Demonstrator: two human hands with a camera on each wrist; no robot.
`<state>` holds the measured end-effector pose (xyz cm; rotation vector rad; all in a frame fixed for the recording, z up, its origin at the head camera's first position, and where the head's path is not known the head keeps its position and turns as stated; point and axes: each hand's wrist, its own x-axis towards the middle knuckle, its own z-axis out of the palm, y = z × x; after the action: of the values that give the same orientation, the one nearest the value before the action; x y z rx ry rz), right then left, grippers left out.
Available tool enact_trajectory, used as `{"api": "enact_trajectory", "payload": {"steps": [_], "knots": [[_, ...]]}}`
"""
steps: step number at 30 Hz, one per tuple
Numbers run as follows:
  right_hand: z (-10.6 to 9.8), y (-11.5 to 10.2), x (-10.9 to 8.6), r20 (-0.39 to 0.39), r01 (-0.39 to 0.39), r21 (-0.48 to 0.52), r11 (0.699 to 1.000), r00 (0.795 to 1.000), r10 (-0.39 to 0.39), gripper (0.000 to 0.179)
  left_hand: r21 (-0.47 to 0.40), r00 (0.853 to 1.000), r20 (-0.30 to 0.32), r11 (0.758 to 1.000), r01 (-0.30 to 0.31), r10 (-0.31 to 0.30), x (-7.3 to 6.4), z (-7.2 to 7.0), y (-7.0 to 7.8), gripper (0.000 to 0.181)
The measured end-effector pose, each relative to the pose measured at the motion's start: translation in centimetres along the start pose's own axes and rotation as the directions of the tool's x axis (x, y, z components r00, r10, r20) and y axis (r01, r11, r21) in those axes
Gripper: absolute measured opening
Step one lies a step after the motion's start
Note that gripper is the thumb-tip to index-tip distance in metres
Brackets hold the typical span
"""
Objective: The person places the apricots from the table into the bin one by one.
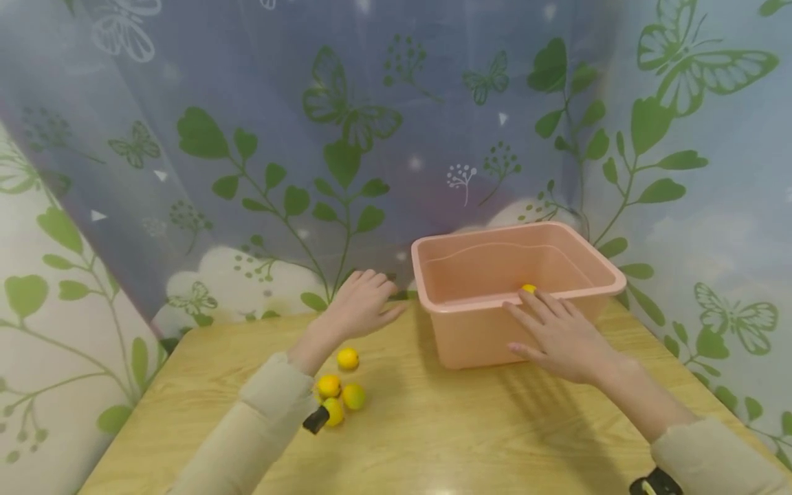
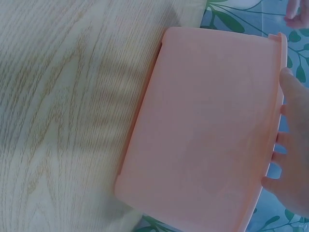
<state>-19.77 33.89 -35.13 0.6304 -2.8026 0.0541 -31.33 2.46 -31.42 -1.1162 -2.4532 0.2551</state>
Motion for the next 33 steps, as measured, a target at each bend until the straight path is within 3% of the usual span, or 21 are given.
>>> {"api": "enact_trajectory", "payload": {"steps": [8,11,20,27,33], "knots": [[0.0,0.0,0.0,0.008,-0.008,-0.01,1.0,1.0,0.008,0.065,-0.047,0.998,-0.058,0.999,0.002,-0.004,-2.7,1.8,-1.2,0.032],[0.0,0.0,0.0,0.011,-0.007,-0.002,1.0,1.0,0.007,0.065,-0.064,0.999,-0.048,0.998,0.001,-0.004,-3.6,2.4,-1.6,0.033],[-0.1,-0.1,0.0,0.013,-0.007,-0.006,1.0,1.0,0.007,0.065,-0.101,0.997,0.068,0.994,0.045,-0.039,-5.2,4.6,-2.3,0.038],[0.0,0.0,0.0,0.022,-0.011,-0.004,1.0,1.0,0.011,0.065,-0.165,0.976,0.173,0.974,0.157,-0.128,-6.5,6.0,-3.0,0.042],[0.0,-0.1,0.0,0.005,-0.002,-0.003,1.0,1.0,0.002,0.064,-0.206,0.962,0.21,0.954,0.217,-0.173,-7.6,7.3,-3.7,0.045]]}}
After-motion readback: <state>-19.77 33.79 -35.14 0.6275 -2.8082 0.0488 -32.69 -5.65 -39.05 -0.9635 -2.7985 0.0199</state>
